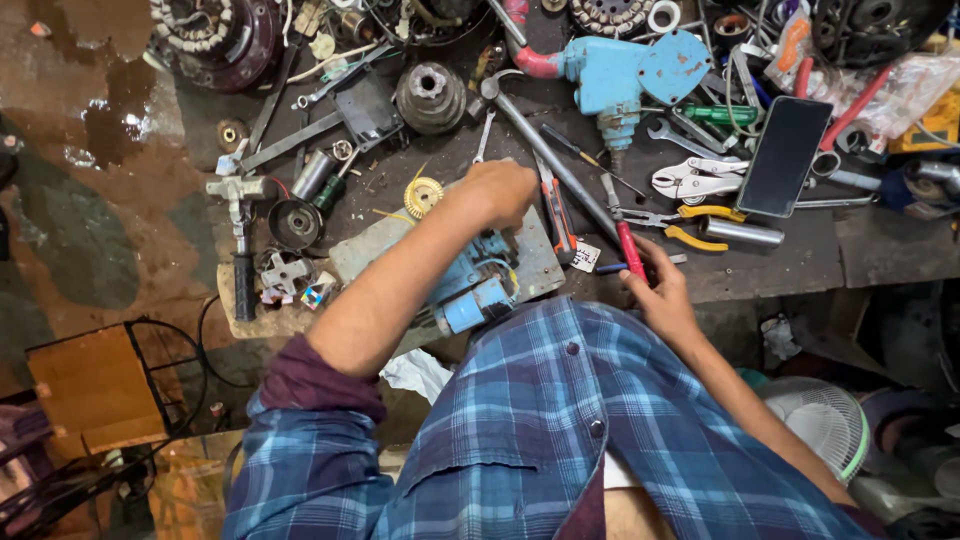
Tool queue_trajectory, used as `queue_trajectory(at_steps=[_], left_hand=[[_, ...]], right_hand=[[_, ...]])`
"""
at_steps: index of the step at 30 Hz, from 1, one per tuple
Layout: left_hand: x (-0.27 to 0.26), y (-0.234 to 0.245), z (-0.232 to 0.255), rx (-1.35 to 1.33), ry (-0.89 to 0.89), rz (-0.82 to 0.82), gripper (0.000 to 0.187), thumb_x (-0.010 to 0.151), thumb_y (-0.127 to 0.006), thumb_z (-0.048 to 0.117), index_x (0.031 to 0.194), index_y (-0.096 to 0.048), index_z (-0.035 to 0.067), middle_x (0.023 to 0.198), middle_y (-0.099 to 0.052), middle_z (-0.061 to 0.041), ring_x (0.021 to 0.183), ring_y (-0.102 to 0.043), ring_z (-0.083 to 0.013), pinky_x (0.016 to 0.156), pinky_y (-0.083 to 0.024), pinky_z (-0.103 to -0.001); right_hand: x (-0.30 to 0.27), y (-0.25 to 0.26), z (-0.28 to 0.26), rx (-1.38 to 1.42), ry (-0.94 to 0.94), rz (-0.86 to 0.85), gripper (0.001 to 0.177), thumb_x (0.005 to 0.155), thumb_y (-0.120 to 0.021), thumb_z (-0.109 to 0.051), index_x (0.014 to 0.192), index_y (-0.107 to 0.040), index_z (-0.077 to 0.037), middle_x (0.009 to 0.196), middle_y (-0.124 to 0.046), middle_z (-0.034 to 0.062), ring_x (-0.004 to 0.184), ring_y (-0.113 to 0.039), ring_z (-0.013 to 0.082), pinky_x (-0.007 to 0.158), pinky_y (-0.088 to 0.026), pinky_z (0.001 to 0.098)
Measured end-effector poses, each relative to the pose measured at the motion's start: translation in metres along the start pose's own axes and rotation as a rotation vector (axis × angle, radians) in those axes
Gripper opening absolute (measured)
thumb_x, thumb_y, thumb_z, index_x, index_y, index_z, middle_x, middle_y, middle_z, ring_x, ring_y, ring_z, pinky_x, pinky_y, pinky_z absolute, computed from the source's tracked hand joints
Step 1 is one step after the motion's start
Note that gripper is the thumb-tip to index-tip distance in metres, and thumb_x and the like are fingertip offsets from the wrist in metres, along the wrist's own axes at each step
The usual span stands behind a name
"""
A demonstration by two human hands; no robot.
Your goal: The person works on a blue electric motor mounted on a wooden board. They use pliers to adjust components and wires, then remove a brass gear from the motor shaft and place it on the workbench.
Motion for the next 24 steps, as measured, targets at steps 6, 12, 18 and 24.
queue_trajectory(at_steps=[6,12,18,24], left_hand=[[-0.069,0.036,-0.004,-0.768,-0.08,0.585,0.049,0.082,-0.084,0.037,0.113,-0.069,0.002,0.101,-0.076,-0.013,0.09,-0.073,-0.0258,0.078,-0.059,-0.038],[-0.108,-0.01,-0.002,-1.74,-0.28,0.883,0.046,0.109,-0.057,0.041,0.117,-0.061,-0.004,0.106,-0.072,-0.018,0.096,-0.071,-0.0225,0.088,-0.059,-0.038],[-0.168,-0.036,-0.034,-2.038,-0.295,1.229,0.044,0.109,-0.048,0.044,0.106,-0.054,0.001,0.093,-0.066,-0.015,0.088,-0.072,-0.0318,0.091,-0.059,-0.055],[-0.198,-0.048,-0.057,-2.084,-0.233,1.339,0.041,0.11,-0.044,0.044,0.104,-0.053,0.004,0.088,-0.062,-0.014,0.083,-0.067,-0.0304,0.098,-0.056,-0.063]], right_hand=[[0.011,-0.029,-0.08,0.003,0.003,-0.138,0.064,0.091,-0.073,-0.009,0.15,-0.05,-0.004,0.135,-0.062,0.0109,0.111,-0.058,0.0184,0.094,-0.047,0.0339],[0.018,-0.098,-0.193,-0.278,0.507,-0.441,0.053,0.09,-0.076,-0.016,0.139,-0.06,-0.003,0.139,-0.06,0.0179,0.125,-0.061,0.0319,0.104,-0.048,0.0403],[0.065,-0.114,-0.176,-0.365,0.459,-0.332,0.022,0.095,-0.073,-0.01,0.115,-0.069,-0.004,0.113,-0.068,0.0127,0.103,-0.068,0.0291,0.088,-0.053,0.0395],[0.076,-0.139,-0.131,-0.436,0.429,-0.381,0.017,0.091,-0.071,-0.004,0.108,-0.071,-0.005,0.104,-0.067,0.0108,0.095,-0.068,0.0289,0.08,-0.053,0.0375]])
Point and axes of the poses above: each hand's wrist, its own x-axis towards the middle knuckle, its own y-axis out of the back of the hand, z = x × y, the point moved 10 cm from there along x, towards the middle knuckle
